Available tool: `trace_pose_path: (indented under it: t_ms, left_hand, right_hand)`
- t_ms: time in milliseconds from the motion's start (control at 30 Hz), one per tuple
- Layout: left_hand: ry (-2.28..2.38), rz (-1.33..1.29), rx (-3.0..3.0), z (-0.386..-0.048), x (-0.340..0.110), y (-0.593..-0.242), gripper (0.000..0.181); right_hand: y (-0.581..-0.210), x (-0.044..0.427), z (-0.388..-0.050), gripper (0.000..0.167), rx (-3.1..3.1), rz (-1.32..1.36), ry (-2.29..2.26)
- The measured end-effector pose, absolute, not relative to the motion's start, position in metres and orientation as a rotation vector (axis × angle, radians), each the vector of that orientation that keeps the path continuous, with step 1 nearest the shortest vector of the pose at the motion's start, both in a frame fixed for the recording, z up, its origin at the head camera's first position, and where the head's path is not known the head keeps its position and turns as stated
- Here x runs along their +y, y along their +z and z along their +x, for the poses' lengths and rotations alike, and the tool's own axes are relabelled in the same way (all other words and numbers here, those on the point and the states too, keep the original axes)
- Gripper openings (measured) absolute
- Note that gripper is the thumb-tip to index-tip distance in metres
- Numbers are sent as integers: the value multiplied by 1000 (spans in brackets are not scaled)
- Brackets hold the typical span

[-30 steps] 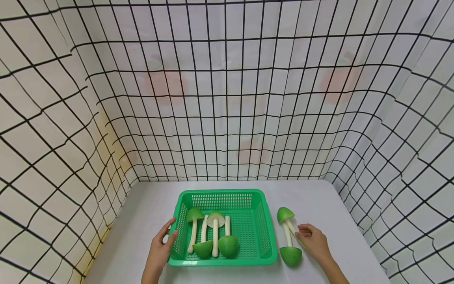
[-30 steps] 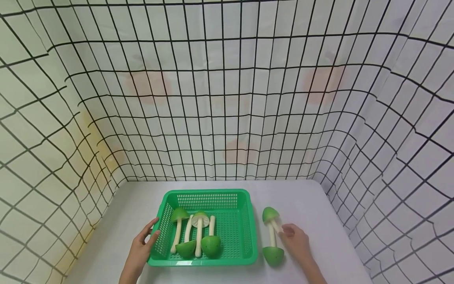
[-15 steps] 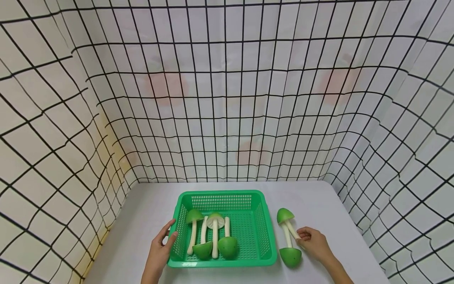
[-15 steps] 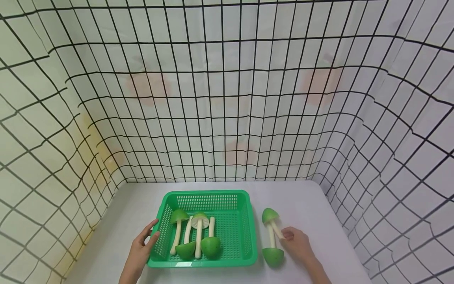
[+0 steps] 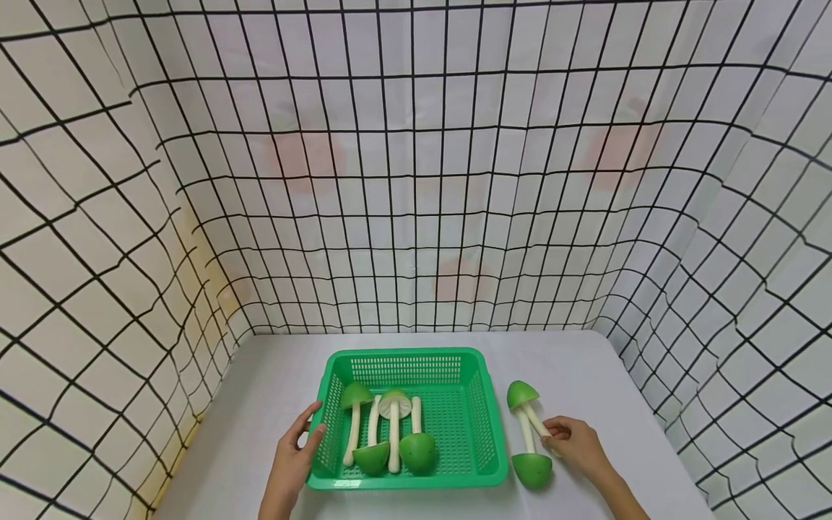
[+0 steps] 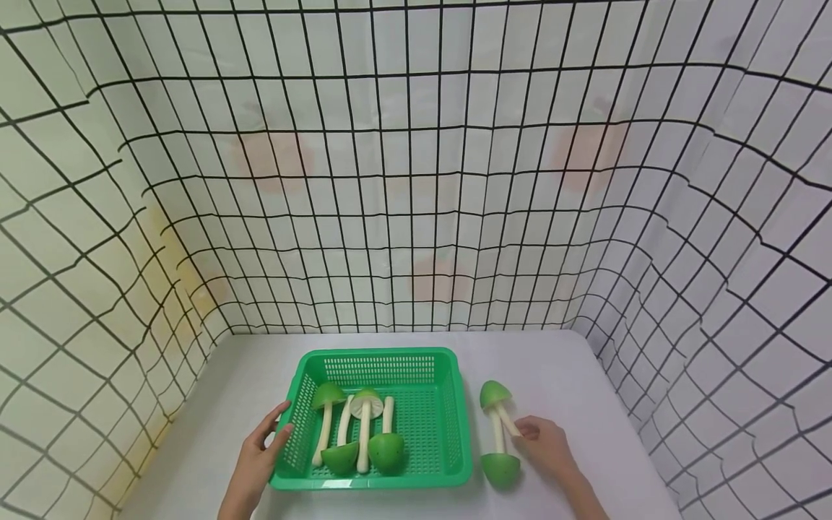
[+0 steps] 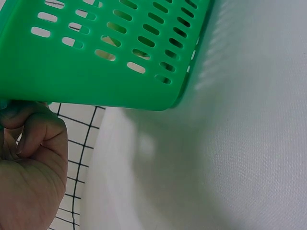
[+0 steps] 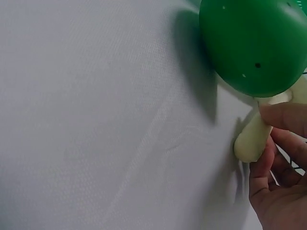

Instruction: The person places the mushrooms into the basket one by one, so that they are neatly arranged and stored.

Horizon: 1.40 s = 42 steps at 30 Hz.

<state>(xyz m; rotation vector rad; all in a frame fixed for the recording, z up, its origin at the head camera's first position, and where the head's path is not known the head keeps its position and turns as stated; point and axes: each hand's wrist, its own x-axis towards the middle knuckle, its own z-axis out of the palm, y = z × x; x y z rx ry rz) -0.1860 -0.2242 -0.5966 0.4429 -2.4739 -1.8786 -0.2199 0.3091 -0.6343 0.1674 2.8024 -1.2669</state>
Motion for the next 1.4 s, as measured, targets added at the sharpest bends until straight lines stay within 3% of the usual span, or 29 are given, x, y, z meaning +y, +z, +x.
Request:
trace_pose_path:
  t_ms: [1400]
  left_hand:
    - [-1852,433,-2502,-184,-225,-595,52]
  right_hand:
    - [-611,303,-215,37,2818,276,-1387]
